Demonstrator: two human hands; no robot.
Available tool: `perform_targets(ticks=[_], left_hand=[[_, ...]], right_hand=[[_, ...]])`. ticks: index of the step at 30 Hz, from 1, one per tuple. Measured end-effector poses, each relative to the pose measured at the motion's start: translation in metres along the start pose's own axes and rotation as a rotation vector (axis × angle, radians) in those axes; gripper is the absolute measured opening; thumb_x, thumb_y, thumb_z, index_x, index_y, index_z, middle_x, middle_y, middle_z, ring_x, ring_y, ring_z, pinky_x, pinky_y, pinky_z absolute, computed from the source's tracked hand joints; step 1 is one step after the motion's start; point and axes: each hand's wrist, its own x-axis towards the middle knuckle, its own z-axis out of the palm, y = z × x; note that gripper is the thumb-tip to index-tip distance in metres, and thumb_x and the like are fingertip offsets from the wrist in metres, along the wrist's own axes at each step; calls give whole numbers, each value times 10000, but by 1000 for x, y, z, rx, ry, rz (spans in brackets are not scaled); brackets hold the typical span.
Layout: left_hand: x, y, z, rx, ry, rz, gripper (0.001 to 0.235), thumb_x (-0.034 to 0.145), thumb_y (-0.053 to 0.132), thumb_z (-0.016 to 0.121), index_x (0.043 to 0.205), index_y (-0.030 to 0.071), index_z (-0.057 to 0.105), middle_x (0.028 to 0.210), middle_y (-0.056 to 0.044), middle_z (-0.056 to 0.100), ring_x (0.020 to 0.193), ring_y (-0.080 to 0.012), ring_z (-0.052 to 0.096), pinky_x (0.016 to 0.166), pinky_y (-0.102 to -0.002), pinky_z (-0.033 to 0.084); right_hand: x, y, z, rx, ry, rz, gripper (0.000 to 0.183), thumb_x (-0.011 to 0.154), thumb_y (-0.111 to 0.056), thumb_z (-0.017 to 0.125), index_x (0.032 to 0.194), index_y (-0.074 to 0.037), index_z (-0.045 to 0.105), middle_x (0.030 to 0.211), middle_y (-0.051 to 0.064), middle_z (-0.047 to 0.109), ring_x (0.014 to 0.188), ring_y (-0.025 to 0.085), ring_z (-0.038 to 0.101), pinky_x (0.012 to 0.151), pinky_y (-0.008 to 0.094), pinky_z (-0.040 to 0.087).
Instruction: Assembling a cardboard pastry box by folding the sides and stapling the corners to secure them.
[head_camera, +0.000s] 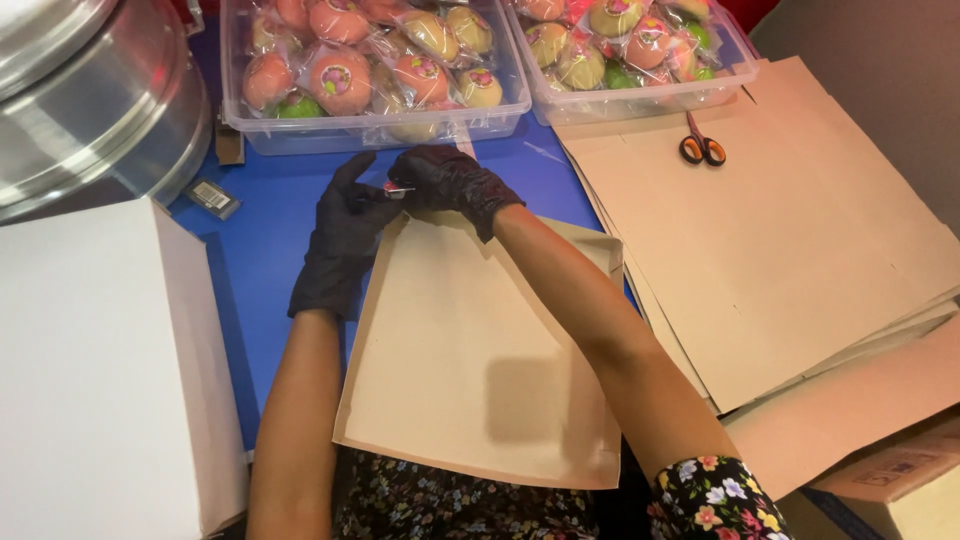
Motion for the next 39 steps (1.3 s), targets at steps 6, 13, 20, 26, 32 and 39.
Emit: perform_targets(ticks=[6,13,20,26,32,39], left_hand=[[-16,39,-43,-231,-274,-145,884,659,316,857,1467,101,570,1072,-87,599,991,-167,664,773,-349,637],[-55,119,-50,-33,-232,-262,609,781,219,812,1331,9,660,1140,-204,720,1149,-336,696,951,-481,558],[-19,116,-22,1010,-458,31,522,851,253,678,1373,235,667,1289,-73,686,1234,-330,640,1042,-482,519],[62,22,29,1045,-218,-206,290,906,344,658,1149,483,731,1162,128,709,1119,-218,691,883,-489,530],[9,43,74,956,-201,-97,257,983,251,607,1192,269,757,1090,-37,768,1051,-285,732,908,-511,553],[23,31,88,940,-293,-47,262,1022,313,579,1232,297,735,1134,-26,760,1093,-274,720,934,-503,560]], right_hand=[[1,12,-16,135,44,170,574,697,-535,864,1225,-469,648,1294,-117,654,1254,150,614,1127,317,511],[21,21,-54,30,-29,109,478,809,-442,810,1258,-373,661,1282,17,679,1254,262,621,1104,427,509],[6,-3,-79,-95,-131,246,345,839,-361,782,1180,-348,733,1212,-4,725,1181,257,666,996,404,549],[-17,14,-84,-86,-73,474,463,736,-336,881,1177,-376,744,1077,2,767,1034,252,736,887,391,603],[-71,4,-64,-25,411,713,191,754,-236,819,912,-129,822,686,24,720,676,96,715,622,105,439],[-102,39,-70,-58,188,402,279,800,-294,795,1040,-206,685,1017,75,728,1021,351,717,858,512,569]])
